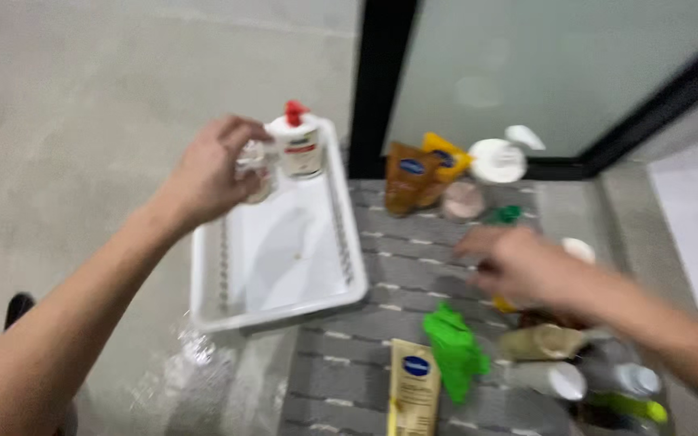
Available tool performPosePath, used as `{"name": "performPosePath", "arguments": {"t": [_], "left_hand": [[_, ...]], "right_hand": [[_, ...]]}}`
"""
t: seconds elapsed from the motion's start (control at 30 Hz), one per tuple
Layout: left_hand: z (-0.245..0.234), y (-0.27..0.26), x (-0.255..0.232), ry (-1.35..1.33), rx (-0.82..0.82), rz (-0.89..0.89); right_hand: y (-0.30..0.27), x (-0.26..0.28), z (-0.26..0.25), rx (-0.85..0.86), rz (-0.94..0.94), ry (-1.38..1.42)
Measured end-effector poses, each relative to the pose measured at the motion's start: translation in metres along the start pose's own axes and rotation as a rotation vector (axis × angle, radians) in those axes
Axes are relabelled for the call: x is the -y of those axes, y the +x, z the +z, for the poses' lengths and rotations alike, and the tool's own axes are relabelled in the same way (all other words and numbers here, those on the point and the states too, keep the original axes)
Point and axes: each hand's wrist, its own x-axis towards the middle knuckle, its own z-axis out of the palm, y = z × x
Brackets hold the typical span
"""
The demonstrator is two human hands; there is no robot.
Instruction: The person wipes various skincare bottles and tubes with a green cloth and places them into a white plastic basket. The items include pump bottles, tubes, and small jars, which are handled one by one and arranged inside the basket.
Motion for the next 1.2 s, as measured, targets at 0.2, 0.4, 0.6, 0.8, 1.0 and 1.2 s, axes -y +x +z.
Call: {"name": "performPosePath", "arguments": {"t": [0.2, 0.4, 0.6, 0.8, 1.0, 1.2], "left_hand": [[0.053, 0.065, -0.105, 0.142, 0.274, 0.412], [0.148, 0.163, -0.157, 0.590, 0.173, 0.412], [0.203, 0.184, -0.151, 0.622, 0.081, 0.488], [0.206, 0.183, -0.146, 0.445, 0.290, 0.309], [0.079, 0.151, -0.129, 0.201, 0.129, 0.441], [-0.028, 0.101, -0.108, 0.193, 0.030, 0.313]], "right_hand": [[-0.082, -0.048, -0.088, -0.350, 0.378, 0.164], [-0.116, -0.062, -0.095, -0.256, 0.326, 0.211], [-0.114, -0.100, -0.101, -0.306, 0.375, 0.288], [-0.086, -0.105, -0.091, -0.295, 0.309, 0.308], [-0.017, -0.065, -0.086, -0.580, 0.024, 0.401], [0.116, 0.038, -0.104, -0.312, -0.067, 0.335]]}}
